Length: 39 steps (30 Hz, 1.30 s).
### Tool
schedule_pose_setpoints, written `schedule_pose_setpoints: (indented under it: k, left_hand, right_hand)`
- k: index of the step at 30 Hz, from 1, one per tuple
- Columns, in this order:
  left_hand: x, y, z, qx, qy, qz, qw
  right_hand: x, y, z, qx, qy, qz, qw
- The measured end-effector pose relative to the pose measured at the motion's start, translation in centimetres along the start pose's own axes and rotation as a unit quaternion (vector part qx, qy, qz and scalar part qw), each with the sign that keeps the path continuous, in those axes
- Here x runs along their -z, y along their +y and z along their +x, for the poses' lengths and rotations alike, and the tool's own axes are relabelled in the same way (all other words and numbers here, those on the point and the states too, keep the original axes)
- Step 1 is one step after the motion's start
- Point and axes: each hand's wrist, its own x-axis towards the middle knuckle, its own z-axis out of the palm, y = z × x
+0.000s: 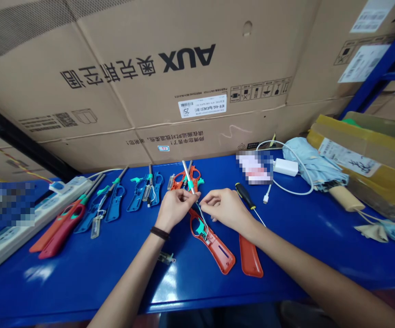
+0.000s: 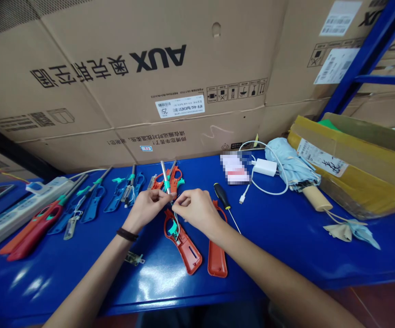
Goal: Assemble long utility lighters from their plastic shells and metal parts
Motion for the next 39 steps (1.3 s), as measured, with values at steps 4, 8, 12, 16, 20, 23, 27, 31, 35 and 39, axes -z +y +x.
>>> schedule_pose_setpoints:
  k: [4, 8, 12, 16, 20, 23, 27, 31, 35, 39]
  left_hand:
    - [-0.15, 0.01, -0.09, -0.006, -0.009, -0.013, 1.000]
    - [-0.42, -0.02, -0.25, -0.006, -0.013, -0.023, 1.000]
    - [-0.54, 0.13, -0.43, -0.002, -0.016, -0.021, 1.000]
    - [-0.51, 0.25, -0.50, -0.002, -0.013, -0.012, 1.000]
    - [-0.50, 0.30, -0.52, -0.005, -0.014, -0.006, 1.000]
    - [-0.47, 0.22, -0.44, -0.003, -0.011, -0.003, 1.000]
    - [-0.33, -0.06, -0.20, 0.001, 0.001, -0.001, 1.000]
    - [-0.33, -0.18, -0.10, 0.004, 0.001, -0.003, 1.000]
    - [-0.51, 0.00, -0.26, 0.005, 0.001, -0.002, 1.000]
    - [-0.60, 0.11, -0.35, 0.006, 0.001, 0.000, 1.000]
  right_hand:
    - [-0.16, 0.45, 0.25, -0.018, -0.029, 0.034, 0.999]
    - [-0.64, 0.47, 0.24, 0.017, 0.020, -0.013, 1.000]
    - [-0.83, 0.13, 0.16, 0.033, 0.047, -0.039, 0.998]
    - [-0.66, 0.16, 0.17, 0.036, 0.039, -0.043, 0.998]
    - [-0.37, 0.24, 0.16, 0.030, 0.028, -0.037, 0.998]
    - [-0.13, 0.03, 0.13, 0.025, 0.022, -0.035, 0.999]
    - [-0.01, -0.16, 0.11, 0.026, 0.012, -0.030, 0.999]
    - [-0.25, 0.07, 0.12, 0.020, 0.018, -0.028, 0.999]
    - [-0.30, 0.07, 0.11, 0.001, 0.019, -0.019, 1.000]
    - [-0.13, -0.14, 0.15, -0.015, 0.002, -0.002, 1.000]
